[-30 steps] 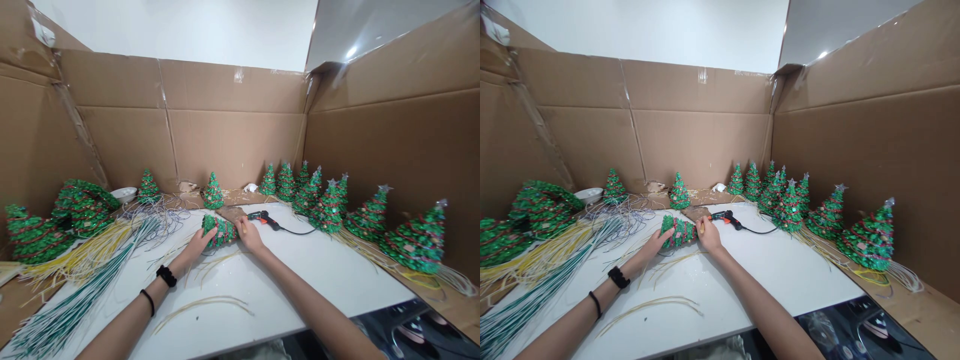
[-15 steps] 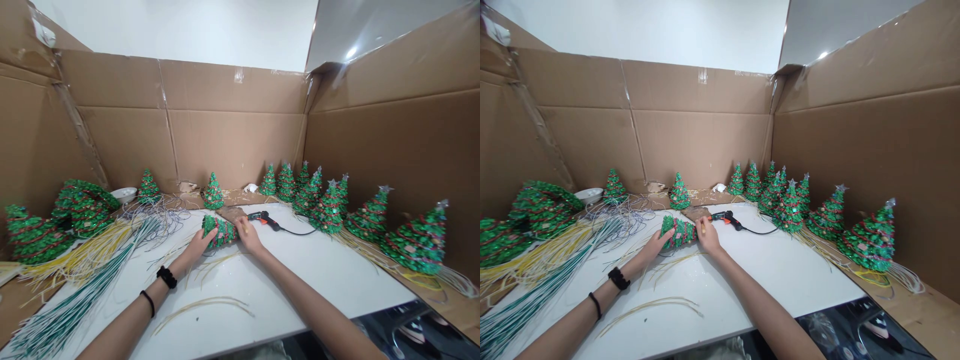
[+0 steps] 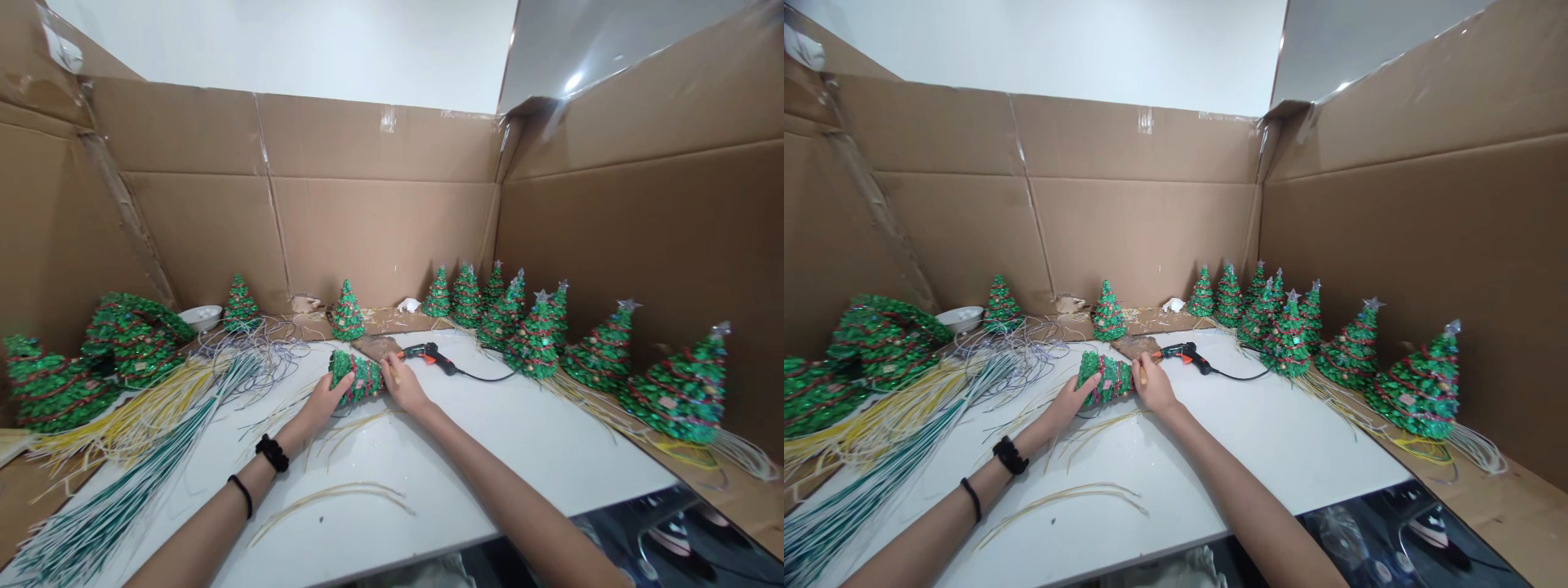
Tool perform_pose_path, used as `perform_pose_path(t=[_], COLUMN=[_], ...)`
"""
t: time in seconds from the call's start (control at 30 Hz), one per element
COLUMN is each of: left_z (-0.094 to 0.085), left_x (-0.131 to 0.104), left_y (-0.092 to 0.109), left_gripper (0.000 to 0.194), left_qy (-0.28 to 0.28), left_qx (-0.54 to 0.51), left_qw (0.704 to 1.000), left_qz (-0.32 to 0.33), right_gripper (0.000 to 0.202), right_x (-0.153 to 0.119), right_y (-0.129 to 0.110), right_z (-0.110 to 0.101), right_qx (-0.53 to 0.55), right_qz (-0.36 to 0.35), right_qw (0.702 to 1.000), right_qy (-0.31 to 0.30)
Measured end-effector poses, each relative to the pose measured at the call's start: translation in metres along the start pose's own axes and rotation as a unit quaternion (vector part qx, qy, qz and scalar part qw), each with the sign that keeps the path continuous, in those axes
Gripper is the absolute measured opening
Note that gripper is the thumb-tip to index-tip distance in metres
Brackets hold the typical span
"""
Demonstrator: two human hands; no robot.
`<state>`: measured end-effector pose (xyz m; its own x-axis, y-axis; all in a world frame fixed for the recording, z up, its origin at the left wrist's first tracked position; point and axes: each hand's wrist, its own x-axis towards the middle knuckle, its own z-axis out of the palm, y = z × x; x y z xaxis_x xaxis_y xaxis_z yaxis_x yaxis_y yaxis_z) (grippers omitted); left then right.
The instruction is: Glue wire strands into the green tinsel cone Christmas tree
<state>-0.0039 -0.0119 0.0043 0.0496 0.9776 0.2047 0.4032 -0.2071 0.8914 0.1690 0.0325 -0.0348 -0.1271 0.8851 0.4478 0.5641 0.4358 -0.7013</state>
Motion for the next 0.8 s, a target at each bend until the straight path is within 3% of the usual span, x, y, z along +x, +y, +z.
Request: perform_pose_path(t=[0.8], left_z=[0.0002], left_x=[0.0023], left_y=[-0.0098], left_gripper=[0.039], left_qy=[-0.014], left_qx=[0.045], left_qw=[0.999], left_qz=[0.016], right_gripper=[0.019], right_x=[-0.0036], right_y=[-0.0065], right_z=[-0.0039], right_qx=[-0.007], right_qz=[0.007], right_qw=[1.0], right_qy=[-0.007])
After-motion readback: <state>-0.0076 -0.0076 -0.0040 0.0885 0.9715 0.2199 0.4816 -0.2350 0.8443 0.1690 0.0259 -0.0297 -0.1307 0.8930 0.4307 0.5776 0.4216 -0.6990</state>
